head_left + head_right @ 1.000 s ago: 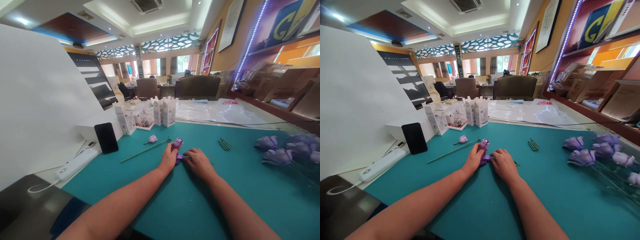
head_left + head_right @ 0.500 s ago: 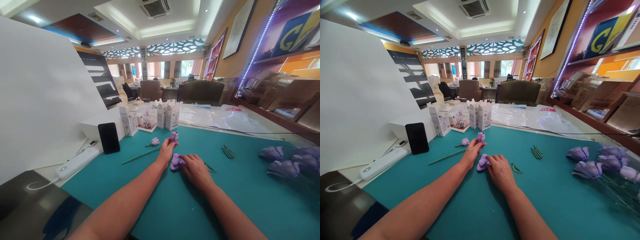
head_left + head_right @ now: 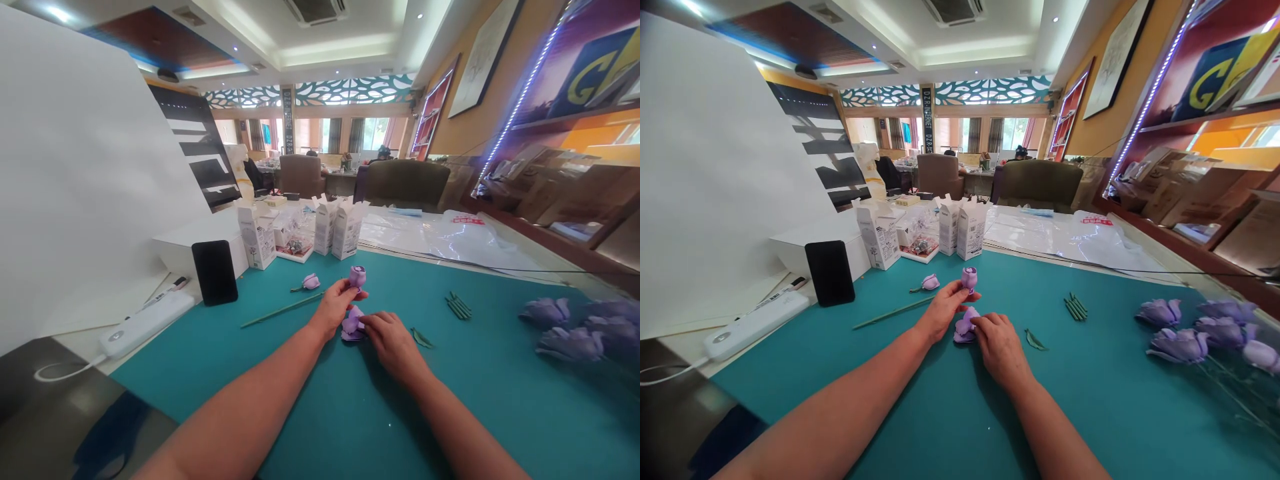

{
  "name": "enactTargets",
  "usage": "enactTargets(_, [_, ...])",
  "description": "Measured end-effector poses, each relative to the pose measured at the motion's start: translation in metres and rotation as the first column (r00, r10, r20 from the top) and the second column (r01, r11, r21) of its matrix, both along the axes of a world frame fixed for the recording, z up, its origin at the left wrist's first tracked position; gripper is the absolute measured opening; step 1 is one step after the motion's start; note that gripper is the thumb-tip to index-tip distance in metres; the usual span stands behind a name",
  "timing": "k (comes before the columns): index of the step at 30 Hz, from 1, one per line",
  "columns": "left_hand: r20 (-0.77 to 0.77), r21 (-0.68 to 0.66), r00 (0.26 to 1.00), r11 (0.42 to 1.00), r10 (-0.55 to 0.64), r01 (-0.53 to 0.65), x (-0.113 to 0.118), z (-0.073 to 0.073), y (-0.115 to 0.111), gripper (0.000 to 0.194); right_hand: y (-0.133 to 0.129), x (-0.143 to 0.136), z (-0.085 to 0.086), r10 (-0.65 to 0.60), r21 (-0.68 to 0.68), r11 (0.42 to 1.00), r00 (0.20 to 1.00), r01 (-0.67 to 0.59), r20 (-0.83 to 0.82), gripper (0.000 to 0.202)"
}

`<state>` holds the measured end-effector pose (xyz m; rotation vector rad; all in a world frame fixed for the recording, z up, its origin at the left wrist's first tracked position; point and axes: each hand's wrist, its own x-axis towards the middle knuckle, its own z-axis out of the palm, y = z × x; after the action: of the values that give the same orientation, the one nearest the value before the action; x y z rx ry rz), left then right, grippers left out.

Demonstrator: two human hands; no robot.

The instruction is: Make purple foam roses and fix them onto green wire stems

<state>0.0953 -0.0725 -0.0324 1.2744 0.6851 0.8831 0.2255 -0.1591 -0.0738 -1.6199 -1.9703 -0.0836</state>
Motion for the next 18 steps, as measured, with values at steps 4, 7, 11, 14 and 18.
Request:
enactTargets(4, [-0.014, 0.006, 1.0, 1.0, 0.009, -0.009, -0.001, 0.003, 0.001, 0.023, -0.002, -0.005, 0.001, -0.026, -0.053, 0.998, 0.993, 0.032, 0.115, 0.034])
enactTargets(7, [-0.051, 0.01, 0.998, 1.0, 0.026, -0.026, -0.001, 0.003, 0.0, 0.022, -0.005, -0.011, 0.002, -0.079, -0.103, 0.99, 0.976, 0.101, 0.201, 0.036])
enactTargets(11, [-0.108, -0.037, 0.994, 0.999, 0.02, -0.024, 0.0, 0.002, -0.001, 0.023, -0.005, -0.015, 0.0, -0.076, -0.105, 0.989, 0.971, 0.102, 0.226, 0.033])
enactTargets(14, [-0.115, -0.063, 0.993, 0.998, -0.006, -0.001, 0.0, 0.002, -0.002, 0.023, -0.002, -0.013, -0.001, -0.048, -0.09, 0.994, 0.986, 0.063, 0.163, 0.031])
enactTargets(18, [-0.088, -0.058, 0.996, 0.998, -0.018, 0.013, -0.001, 0.001, 0.0, 0.022, -0.003, -0.009, 0.003, -0.037, -0.01, 0.999, 0.994, 0.037, -0.107, 0.028])
